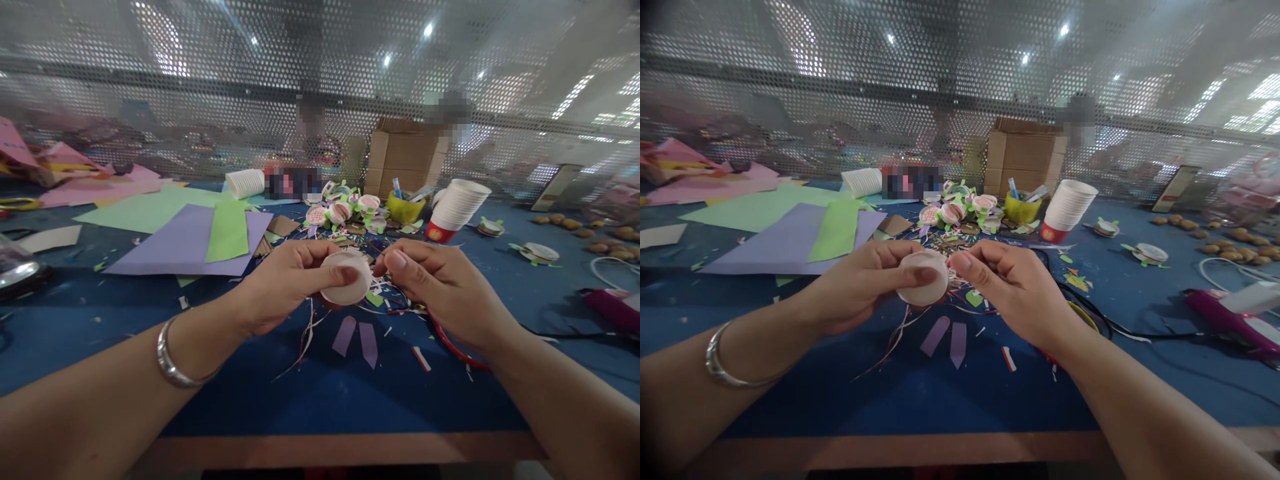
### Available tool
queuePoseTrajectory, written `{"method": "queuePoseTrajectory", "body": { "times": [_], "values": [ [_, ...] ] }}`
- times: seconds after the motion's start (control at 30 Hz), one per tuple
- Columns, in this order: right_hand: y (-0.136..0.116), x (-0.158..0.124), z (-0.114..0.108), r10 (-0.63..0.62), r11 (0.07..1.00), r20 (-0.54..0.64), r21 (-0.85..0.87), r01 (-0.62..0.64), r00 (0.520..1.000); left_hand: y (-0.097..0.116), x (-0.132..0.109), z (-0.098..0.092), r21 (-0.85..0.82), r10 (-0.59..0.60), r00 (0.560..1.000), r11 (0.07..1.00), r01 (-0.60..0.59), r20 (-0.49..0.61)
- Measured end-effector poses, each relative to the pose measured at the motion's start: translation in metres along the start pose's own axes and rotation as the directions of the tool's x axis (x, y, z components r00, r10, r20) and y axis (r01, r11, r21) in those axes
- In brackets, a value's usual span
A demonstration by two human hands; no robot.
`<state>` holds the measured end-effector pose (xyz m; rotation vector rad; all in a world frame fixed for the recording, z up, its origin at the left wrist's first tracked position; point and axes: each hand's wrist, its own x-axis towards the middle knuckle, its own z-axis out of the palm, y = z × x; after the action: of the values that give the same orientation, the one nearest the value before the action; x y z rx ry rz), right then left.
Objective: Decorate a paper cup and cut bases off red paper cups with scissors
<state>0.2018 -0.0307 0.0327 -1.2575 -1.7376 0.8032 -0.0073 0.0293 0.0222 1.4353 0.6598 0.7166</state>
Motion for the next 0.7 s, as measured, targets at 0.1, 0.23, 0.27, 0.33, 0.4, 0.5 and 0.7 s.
{"method": "queuePoseTrajectory", "body": {
  "times": [0.1, 0.23, 0.27, 0.33, 0.4, 0.5, 0.7],
  "values": [
    [-0.0005, 0.0006, -0.0023, 0.0, 0.997, 0.03, -0.081, 0.002, 1.0, 0.0001, 0.0003, -0.0026, -0.007, 0.018, 1.0, 1.0, -0.018, -0.002],
    [0.0001, 0.0025, -0.005, -0.025, 0.988, 0.07, -0.151, 0.036, 0.997, 0.0002, 0.0002, -0.0037, -0.001, 0.025, 1.0, 1.0, -0.025, 0.005],
    [0.0004, 0.0027, -0.0054, -0.029, 0.986, 0.07, -0.16, 0.04, 0.997, 0.0001, 0.0003, -0.0037, 0.001, 0.032, 0.999, 0.999, -0.032, 0.01],
    [0.0007, 0.0028, -0.0058, -0.036, 0.983, 0.068, -0.175, 0.047, 0.997, -0.0002, 0.0004, -0.0039, 0.012, 0.05, 0.998, 0.999, -0.05, 0.027],
    [0.0005, 0.0026, -0.0058, -0.043, 0.981, 0.067, -0.185, 0.055, 0.997, -0.0004, 0.0002, -0.0044, 0.033, 0.064, 0.997, 0.997, -0.065, 0.049],
    [-0.0006, 0.0018, -0.0055, -0.042, 0.98, 0.078, -0.191, 0.056, 0.996, 0.0003, -0.0005, -0.0052, 0.072, 0.075, 0.993, 0.994, -0.082, 0.093],
    [-0.0028, 0.0002, -0.0049, -0.057, 0.967, 0.08, -0.244, 0.075, 0.995, 0.0002, -0.0002, -0.004, 0.093, 0.118, 0.987, 0.987, -0.129, 0.113]
  ]
}}
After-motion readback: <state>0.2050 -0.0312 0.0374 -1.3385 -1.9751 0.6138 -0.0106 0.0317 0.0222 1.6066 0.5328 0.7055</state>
